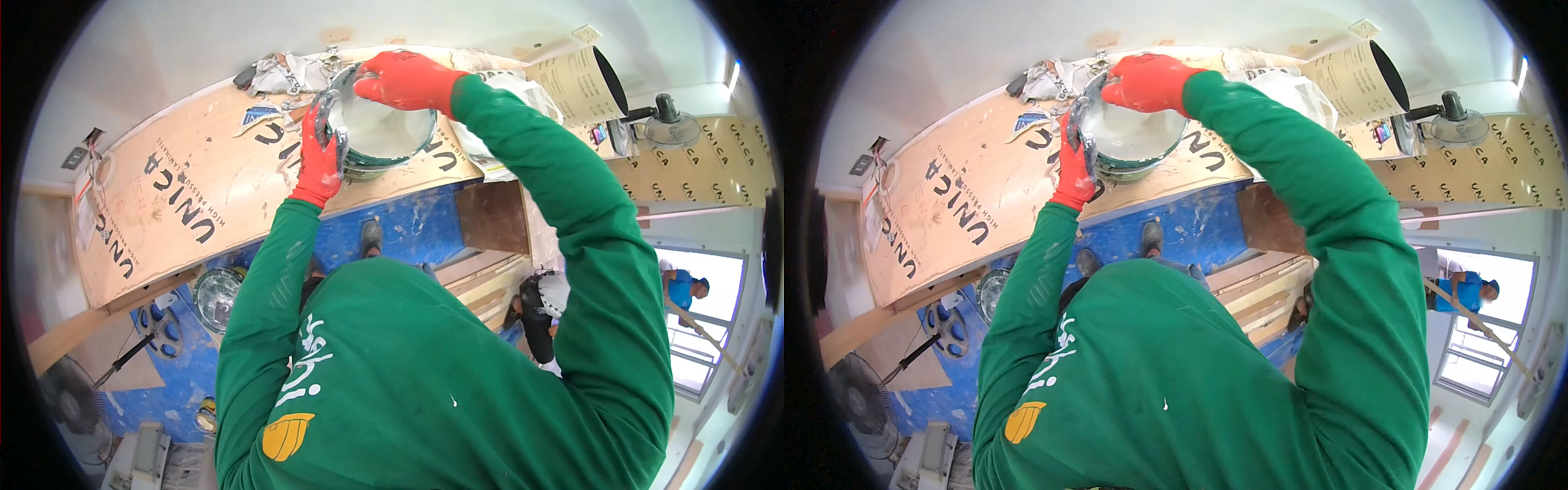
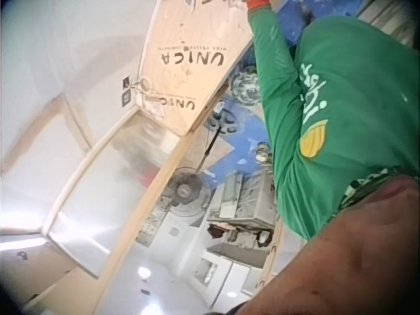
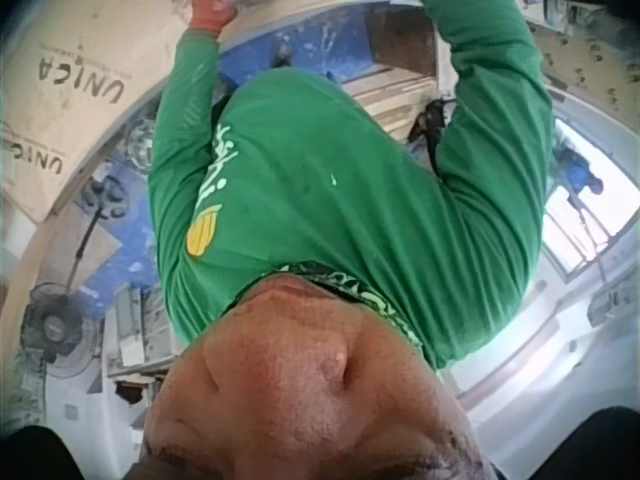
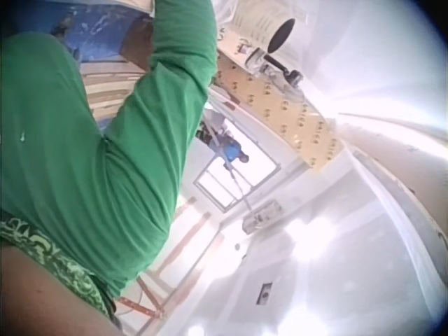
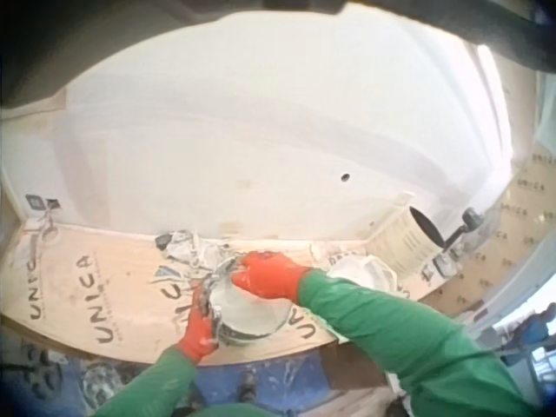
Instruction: The person stirs a white substance in a bucket using a flat scraper and pours liquid from a metal tin into the bucket.
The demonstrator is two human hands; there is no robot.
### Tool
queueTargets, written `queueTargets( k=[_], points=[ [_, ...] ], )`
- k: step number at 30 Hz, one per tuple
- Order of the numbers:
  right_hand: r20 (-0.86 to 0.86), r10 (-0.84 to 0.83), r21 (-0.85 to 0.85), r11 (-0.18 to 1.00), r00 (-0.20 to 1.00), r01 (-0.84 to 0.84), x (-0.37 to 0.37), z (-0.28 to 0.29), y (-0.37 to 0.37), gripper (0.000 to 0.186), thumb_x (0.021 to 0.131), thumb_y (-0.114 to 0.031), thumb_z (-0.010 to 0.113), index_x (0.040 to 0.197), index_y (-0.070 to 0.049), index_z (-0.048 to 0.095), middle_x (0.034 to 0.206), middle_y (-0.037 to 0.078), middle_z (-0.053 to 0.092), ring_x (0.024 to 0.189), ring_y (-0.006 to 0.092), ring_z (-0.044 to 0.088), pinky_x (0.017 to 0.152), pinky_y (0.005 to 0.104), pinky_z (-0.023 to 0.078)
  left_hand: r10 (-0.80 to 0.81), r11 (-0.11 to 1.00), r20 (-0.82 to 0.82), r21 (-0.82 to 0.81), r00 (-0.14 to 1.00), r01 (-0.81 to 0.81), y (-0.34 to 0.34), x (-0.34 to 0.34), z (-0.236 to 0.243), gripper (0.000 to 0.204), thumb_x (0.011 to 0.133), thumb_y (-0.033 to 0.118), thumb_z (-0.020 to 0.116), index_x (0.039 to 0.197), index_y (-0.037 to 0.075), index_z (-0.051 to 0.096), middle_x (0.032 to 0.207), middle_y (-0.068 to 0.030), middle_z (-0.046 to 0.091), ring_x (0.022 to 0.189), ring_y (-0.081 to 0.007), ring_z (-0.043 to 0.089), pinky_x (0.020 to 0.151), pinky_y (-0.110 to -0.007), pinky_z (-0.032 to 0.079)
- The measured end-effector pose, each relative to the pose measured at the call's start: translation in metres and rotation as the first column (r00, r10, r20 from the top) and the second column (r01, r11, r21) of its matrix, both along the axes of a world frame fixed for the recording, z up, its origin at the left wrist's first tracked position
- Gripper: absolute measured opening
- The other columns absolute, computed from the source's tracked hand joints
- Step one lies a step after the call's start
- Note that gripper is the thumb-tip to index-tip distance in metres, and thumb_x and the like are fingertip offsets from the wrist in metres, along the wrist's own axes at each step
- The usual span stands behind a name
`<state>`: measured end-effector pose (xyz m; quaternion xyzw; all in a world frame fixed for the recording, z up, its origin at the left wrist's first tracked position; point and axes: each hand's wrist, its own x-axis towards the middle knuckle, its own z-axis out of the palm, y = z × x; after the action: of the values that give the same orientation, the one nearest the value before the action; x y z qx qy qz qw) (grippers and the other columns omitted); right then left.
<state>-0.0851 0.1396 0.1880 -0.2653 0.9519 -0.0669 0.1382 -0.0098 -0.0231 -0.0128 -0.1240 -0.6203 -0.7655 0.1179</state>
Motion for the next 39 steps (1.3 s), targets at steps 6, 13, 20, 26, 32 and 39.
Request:
queueTargets(
  k=[6, 13, 20, 26, 32, 39],
  points=[
    [0.119, 0.034, 0.008, 0.999, 0.992, -0.036, 0.004, -0.025, -0.019, 0.056, 0.098, -0.052, 0.054, 0.136, -0.012, 0.061, 0.135, 0.015, 0.061, 0.125, 0.0362, 0.057, 0.107, 0.0436, 0.043, -0.064, 0.994, -0.155, -0.103, 0.986, 0.048, -0.002, -0.002, 0.015, 0.064, 0.098, 0.007, 0.048, 0.156, 0.001, 0.024, 0.159, -0.0169, 0.033, 0.149, -0.0271, 0.03, 0.122, -0.039, 0.023],
    [0.348, 0.15, 0.157, 0.964, 0.925, -0.215, 0.021, -0.005, -0.008, 0.044, 0.096, -0.047, 0.057, 0.127, -0.017, 0.067, 0.123, 0.017, 0.067, 0.119, 0.0354, 0.061, 0.103, 0.0437, 0.047, 0.003, 1.0, 0.043, 0.006, 0.999, -0.003, 0.0, -0.003, -0.019, 0.071, 0.094, 0.011, 0.054, 0.157, 0.002, 0.023, 0.159, -0.0179, 0.03, 0.148, -0.0298, 0.031, 0.121, -0.04, 0.023],
    [0.066, 0.181, 0.01, 0.983, 0.981, -0.183, 0.032, 0.058, 0.015, 0.036, 0.095, -0.039, 0.06, 0.121, -0.016, 0.069, 0.107, 0.016, 0.072, 0.104, 0.0358, 0.066, 0.094, 0.0444, 0.051, -0.019, 0.998, 0.065, 0.057, 0.998, 0.015, 0.004, -0.003, -0.01, 0.07, 0.094, 0.011, 0.053, 0.157, 0.002, 0.023, 0.159, -0.0173, 0.031, 0.148, -0.0293, 0.03, 0.122, -0.04, 0.023],
    [-0.006, 0.328, 0.015, 0.945, 0.945, -0.328, 0.004, 0.019, -0.004, 0.041, 0.093, -0.039, 0.062, 0.126, -0.017, 0.066, 0.111, 0.015, 0.071, 0.106, 0.035, 0.066, 0.094, 0.0435, 0.051, -0.048, 0.998, -0.062, 0.031, 0.997, 0.05, 0.002, -0.005, -0.006, 0.068, 0.095, 0.013, 0.051, 0.157, 0.002, 0.023, 0.159, -0.0163, 0.031, 0.149, -0.0281, 0.029, 0.122, -0.039, 0.021],
    [0.122, 0.154, 0.106, 0.98, 0.981, -0.167, -0.014, -0.02, -0.014, 0.044, 0.095, -0.043, 0.057, 0.132, -0.02, 0.064, 0.131, 0.013, 0.064, 0.118, 0.0349, 0.061, 0.1, 0.0429, 0.049, 0.01, 0.987, -0.119, -0.159, 0.993, -0.029, -0.006, -0.002, -0.012, 0.069, 0.095, 0.013, 0.052, 0.156, 0.001, 0.023, 0.159, -0.0183, 0.031, 0.148, -0.0291, 0.03, 0.122, -0.04, 0.023],
    [0.223, 0.29, 0.282, 0.895, 0.931, -0.346, -0.035, -0.019, -0.002, 0.034, 0.097, -0.028, 0.054, 0.125, -0.011, 0.061, 0.119, 0.021, 0.066, 0.108, 0.0397, 0.063, 0.091, 0.0449, 0.051, 0.116, 0.946, -0.194, -0.277, 0.974, -0.167, 0.003, -0.002, -0.01, 0.068, 0.093, 0.01, 0.055, 0.155, -0.001, 0.027, 0.156, -0.0208, 0.032, 0.146, -0.0332, 0.032, 0.12, -0.041, 0.026]
  ],
)
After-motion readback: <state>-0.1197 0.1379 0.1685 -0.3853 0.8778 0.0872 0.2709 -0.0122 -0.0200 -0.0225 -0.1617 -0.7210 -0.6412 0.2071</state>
